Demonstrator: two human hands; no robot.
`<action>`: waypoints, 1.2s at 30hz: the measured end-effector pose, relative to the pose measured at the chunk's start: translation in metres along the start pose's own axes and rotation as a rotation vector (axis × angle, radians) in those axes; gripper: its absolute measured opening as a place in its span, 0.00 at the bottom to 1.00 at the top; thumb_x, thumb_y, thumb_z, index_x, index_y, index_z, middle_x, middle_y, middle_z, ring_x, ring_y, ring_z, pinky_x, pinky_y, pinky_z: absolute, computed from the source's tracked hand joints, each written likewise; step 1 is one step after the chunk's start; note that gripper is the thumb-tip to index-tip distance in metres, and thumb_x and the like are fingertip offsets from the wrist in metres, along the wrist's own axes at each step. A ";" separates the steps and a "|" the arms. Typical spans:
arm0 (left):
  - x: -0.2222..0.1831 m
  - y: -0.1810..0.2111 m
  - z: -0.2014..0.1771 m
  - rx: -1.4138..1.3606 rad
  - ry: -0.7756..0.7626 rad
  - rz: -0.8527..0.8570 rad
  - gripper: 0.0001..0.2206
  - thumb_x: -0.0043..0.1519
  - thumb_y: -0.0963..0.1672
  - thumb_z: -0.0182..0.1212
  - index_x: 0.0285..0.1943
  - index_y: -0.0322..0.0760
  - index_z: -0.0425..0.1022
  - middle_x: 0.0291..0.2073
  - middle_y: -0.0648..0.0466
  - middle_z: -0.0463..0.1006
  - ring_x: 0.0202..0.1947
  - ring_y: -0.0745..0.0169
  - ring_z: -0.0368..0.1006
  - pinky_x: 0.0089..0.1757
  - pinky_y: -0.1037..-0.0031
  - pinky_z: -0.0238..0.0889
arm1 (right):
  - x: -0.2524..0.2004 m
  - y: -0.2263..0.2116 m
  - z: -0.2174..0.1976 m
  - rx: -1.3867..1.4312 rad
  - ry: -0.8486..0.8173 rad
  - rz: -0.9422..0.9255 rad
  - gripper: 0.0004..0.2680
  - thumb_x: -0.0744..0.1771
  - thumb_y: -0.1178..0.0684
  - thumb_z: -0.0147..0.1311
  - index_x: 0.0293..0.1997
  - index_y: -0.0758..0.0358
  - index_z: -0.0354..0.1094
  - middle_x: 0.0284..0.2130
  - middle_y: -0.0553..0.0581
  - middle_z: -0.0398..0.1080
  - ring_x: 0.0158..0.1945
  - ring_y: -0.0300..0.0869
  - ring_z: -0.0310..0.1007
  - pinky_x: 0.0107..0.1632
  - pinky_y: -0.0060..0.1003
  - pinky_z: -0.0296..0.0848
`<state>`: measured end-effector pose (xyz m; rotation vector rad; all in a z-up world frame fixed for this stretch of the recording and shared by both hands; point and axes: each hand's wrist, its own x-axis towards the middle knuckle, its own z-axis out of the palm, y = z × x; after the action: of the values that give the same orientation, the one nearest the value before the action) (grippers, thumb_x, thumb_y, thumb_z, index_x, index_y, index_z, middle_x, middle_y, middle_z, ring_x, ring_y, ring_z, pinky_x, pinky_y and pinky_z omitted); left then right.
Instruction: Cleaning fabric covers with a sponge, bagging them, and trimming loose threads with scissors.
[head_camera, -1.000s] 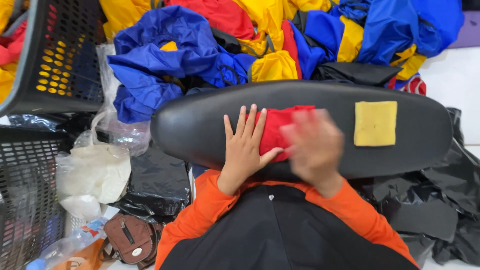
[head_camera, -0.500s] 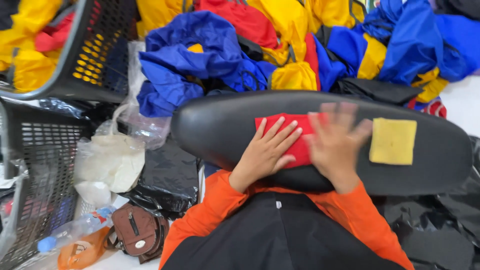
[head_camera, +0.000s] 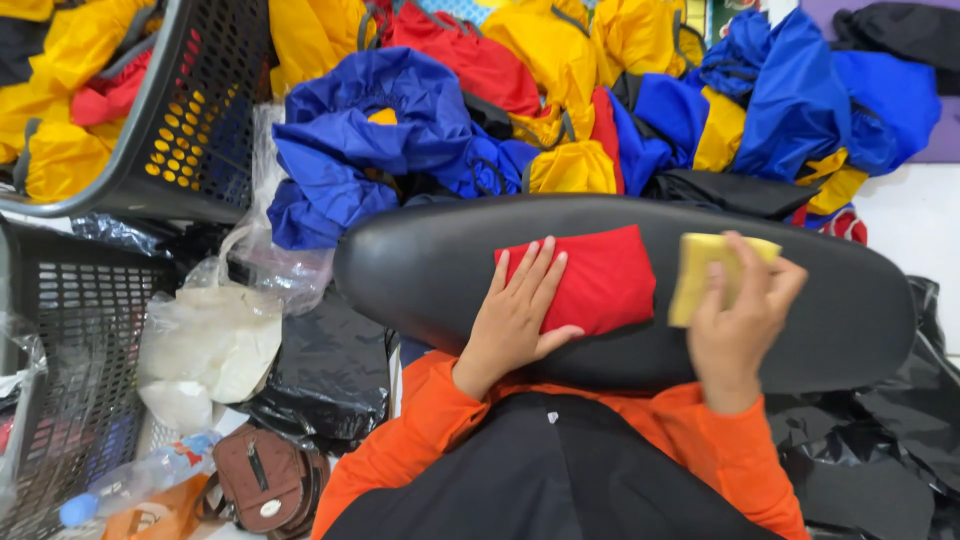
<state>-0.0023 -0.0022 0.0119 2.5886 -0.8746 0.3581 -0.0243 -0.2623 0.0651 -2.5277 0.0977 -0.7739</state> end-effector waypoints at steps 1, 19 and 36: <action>0.002 -0.002 0.006 0.005 0.006 0.005 0.43 0.63 0.63 0.56 0.77 0.31 0.56 0.76 0.40 0.57 0.77 0.44 0.53 0.69 0.45 0.48 | 0.002 -0.013 0.007 0.002 0.008 -0.003 0.13 0.72 0.64 0.51 0.66 0.69 0.69 0.48 0.69 0.55 0.50 0.64 0.64 0.54 0.57 0.68; -0.002 -0.006 0.016 -0.176 -0.066 -0.122 0.55 0.52 0.66 0.59 0.78 0.23 0.50 0.75 0.31 0.53 0.76 0.35 0.52 0.71 0.51 0.36 | 0.003 -0.005 0.026 -0.154 -0.087 -0.047 0.08 0.71 0.53 0.60 0.57 0.49 0.77 0.49 0.55 0.60 0.48 0.55 0.71 0.46 0.44 0.72; 0.000 -0.007 0.004 -0.090 0.002 -0.075 0.51 0.58 0.66 0.56 0.77 0.24 0.52 0.75 0.36 0.56 0.76 0.41 0.54 0.72 0.54 0.47 | -0.014 0.106 -0.011 -0.671 -0.116 0.044 0.13 0.72 0.51 0.63 0.65 0.47 0.82 0.49 0.59 0.66 0.35 0.59 0.76 0.30 0.57 0.74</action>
<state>0.0020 0.0008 0.0060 2.5294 -0.7726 0.2929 -0.0342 -0.3570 0.0155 -3.1778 0.4372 -0.6471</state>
